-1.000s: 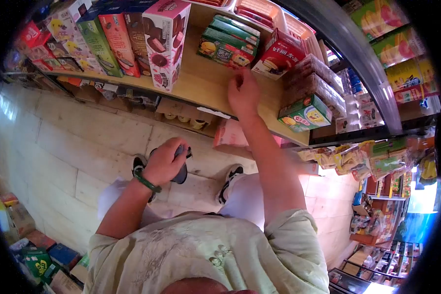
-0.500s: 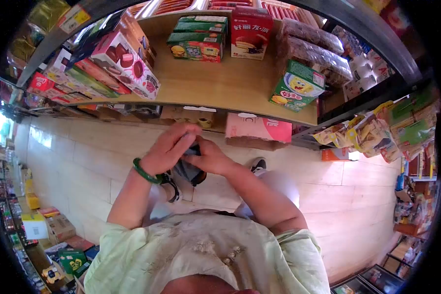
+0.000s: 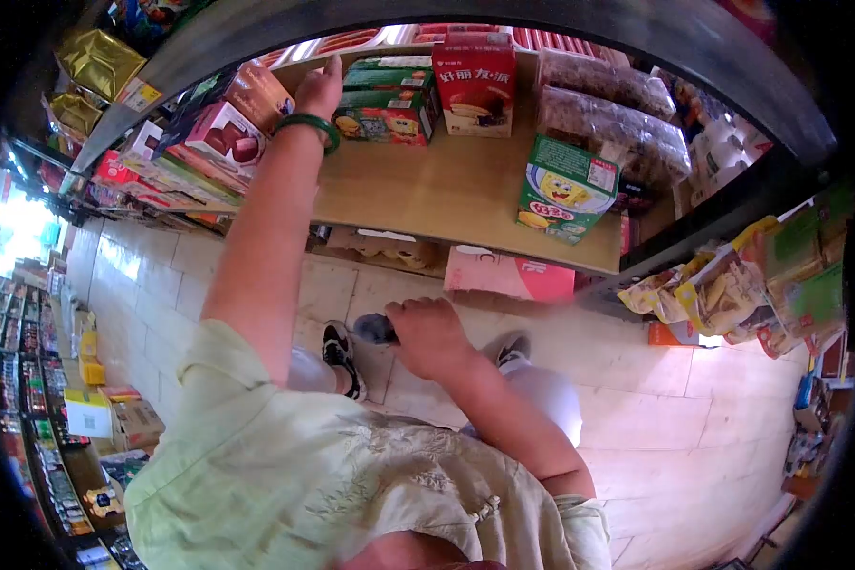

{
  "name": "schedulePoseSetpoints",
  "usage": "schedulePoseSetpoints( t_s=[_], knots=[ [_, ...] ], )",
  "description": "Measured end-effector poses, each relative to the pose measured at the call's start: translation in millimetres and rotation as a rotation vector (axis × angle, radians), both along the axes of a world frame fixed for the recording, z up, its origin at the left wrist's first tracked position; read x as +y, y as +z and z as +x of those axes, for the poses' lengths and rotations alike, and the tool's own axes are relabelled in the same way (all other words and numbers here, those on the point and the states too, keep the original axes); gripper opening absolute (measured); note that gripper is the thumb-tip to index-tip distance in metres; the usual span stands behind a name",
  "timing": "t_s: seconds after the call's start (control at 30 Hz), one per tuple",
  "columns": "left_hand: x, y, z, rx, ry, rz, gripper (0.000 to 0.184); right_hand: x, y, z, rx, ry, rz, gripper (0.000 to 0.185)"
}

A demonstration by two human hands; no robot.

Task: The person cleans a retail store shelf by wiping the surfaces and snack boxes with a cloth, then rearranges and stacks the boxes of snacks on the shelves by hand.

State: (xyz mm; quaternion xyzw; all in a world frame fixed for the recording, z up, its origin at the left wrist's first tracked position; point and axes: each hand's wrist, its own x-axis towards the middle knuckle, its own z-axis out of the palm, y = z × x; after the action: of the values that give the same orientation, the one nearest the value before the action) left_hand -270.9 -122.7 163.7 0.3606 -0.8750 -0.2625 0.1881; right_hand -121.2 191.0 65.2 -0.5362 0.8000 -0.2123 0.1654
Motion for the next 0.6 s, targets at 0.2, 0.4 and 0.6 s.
schedulePoseSetpoints(
  t_s=[0.2, 0.4, 0.6],
  knots=[
    [-2, 5, -16, -0.033, -0.085, 0.210, 0.069, 4, -11, -1, 0.057, 0.093, 0.085, 0.025],
    [-43, -15, -44, -0.169, -0.224, 0.123, 0.076, 14, -6, -2, 0.019, 0.181, 0.139, 0.024],
    [-21, 3, -33, -0.215, -0.180, 0.284, 0.076, 17, -13, -1, 0.026, 0.194, 0.113, 0.029]
  ],
)
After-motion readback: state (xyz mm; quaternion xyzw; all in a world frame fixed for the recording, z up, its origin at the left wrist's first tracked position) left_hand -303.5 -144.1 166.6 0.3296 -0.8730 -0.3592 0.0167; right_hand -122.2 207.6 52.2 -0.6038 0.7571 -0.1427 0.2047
